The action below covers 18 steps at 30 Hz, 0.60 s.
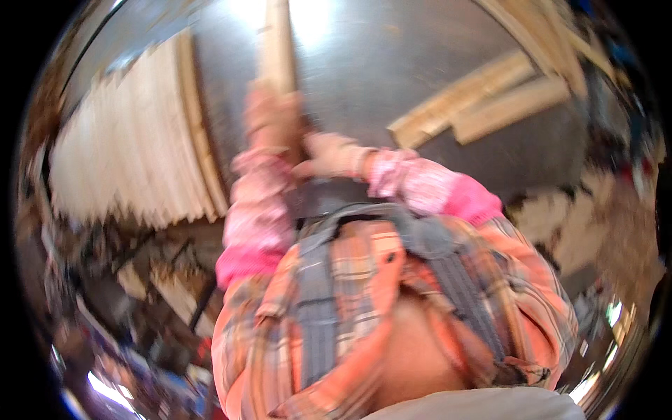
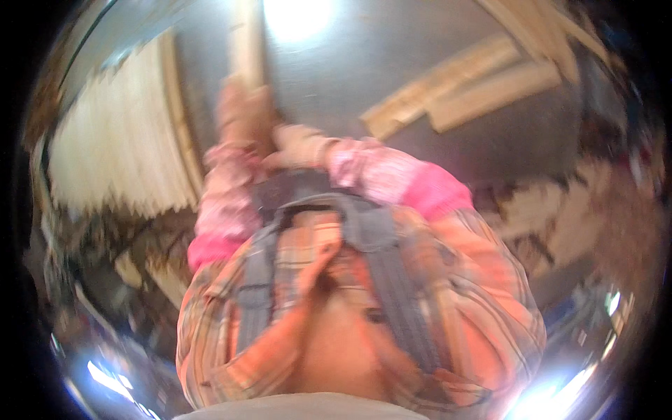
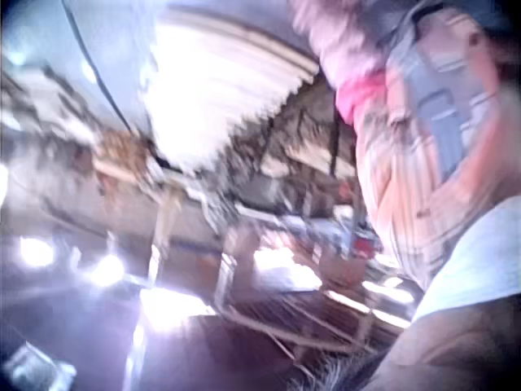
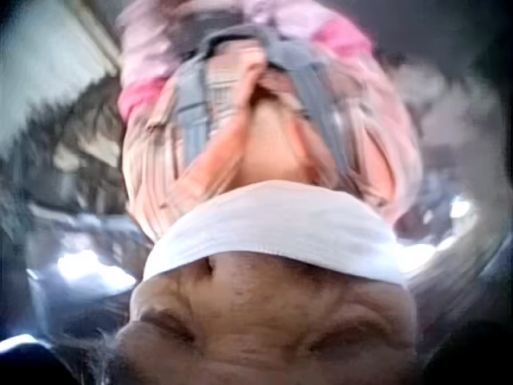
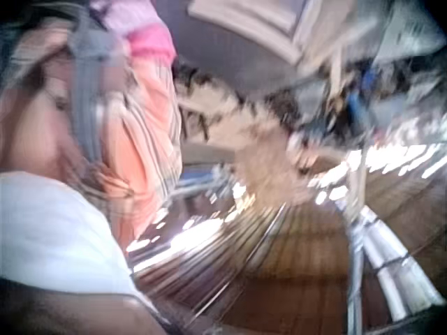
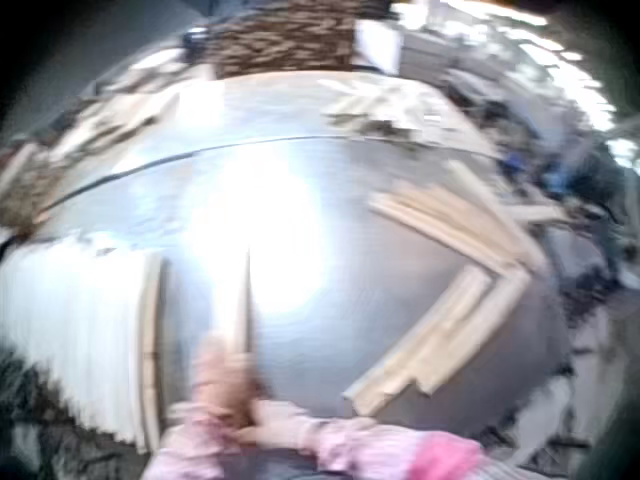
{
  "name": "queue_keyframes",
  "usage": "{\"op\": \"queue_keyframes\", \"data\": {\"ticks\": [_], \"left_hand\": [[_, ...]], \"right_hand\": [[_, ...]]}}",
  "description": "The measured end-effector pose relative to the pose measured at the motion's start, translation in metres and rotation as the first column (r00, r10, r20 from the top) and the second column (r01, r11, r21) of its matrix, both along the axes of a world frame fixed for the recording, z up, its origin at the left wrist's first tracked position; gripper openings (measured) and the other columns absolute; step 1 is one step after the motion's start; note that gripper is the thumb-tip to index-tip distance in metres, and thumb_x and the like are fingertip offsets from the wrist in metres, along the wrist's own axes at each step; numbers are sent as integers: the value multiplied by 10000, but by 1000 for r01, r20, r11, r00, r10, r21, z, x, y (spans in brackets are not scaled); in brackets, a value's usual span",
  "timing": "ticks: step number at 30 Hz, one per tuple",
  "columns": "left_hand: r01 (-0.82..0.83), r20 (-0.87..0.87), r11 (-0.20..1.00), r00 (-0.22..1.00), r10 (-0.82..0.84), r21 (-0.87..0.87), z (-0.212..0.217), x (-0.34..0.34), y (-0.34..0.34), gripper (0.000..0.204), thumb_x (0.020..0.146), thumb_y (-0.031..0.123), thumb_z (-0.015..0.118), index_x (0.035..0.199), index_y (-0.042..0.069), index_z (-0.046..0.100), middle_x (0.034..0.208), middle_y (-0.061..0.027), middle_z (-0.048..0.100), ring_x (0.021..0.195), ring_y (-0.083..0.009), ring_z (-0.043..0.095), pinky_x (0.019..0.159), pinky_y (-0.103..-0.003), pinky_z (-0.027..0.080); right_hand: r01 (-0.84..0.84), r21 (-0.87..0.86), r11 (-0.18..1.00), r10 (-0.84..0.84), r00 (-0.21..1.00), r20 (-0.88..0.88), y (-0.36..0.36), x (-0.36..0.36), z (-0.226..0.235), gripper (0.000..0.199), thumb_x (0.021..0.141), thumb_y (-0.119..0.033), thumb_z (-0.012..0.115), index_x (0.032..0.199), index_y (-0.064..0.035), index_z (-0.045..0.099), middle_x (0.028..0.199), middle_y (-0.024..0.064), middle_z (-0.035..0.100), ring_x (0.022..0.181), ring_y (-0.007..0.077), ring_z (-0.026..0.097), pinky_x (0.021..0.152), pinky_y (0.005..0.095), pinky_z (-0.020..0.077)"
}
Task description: The person picks up thin wooden planks from a pile on a metal table and stacks them neatly. The person handles the planks one by one or in small groups, aligning them into a growing stack on the left side of the table.
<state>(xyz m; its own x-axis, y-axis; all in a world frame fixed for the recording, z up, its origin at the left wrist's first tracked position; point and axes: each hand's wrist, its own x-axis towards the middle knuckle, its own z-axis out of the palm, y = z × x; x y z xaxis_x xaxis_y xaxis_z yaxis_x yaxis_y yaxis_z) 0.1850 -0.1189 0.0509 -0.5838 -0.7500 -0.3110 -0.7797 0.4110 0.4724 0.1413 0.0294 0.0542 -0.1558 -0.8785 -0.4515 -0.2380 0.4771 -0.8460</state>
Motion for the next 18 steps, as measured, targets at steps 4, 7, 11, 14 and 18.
{"op": "queue_keyframes", "data": {"ticks": [4,7,11,14,18], "left_hand": [[296,172,916,951,-257,-269,-39,-47,-12,580,808,399,730,1243,47,579,1173,-277,652,1078,-476,654,936,-545,534],[374,339,881,901,-270,-292,-40,-52,0,529,830,376,722,1203,24,594,1215,-290,642,1113,-457,641,962,-508,526],[425,349,747,897,-271,-512,-32,-19,-7,636,833,364,718,1345,11,582,1355,-273,589,1259,-425,565,1068,-476,456],[325,173,828,946,-276,-456,-37,-7,-12,778,822,365,731,1458,-24,509,1471,-249,523,1367,-409,491,1159,-466,383],[286,125,850,958,-257,-443,-41,-11,-6,812,807,368,731,1477,-25,495,1492,-254,508,1386,-412,478,1171,-462,376]], "right_hand": [[75,259,963,-34,987,-159,78,-53,-23,617,888,-420,696,1328,-10,560,1246,264,672,1183,439,640,1007,510,508],[439,341,831,-315,878,-361,186,-97,-27,580,892,-406,677,1311,-15,579,1267,245,671,1189,419,646,1006,492,516],[879,353,320,-530,475,-702,285,-119,-26,649,875,-446,694,1310,16,558,1257,265,673,1196,400,653,988,473,536],[935,323,146,-627,340,-701,300,-117,-31,842,816,-485,777,1361,71,455,1288,307,636,1210,413,646,995,470,538],[964,266,-14,-647,195,-738,275,-113,-37,1058,723,-477,891,1413,77,311,1425,306,525,1230,415,634,1010,439,549]]}}
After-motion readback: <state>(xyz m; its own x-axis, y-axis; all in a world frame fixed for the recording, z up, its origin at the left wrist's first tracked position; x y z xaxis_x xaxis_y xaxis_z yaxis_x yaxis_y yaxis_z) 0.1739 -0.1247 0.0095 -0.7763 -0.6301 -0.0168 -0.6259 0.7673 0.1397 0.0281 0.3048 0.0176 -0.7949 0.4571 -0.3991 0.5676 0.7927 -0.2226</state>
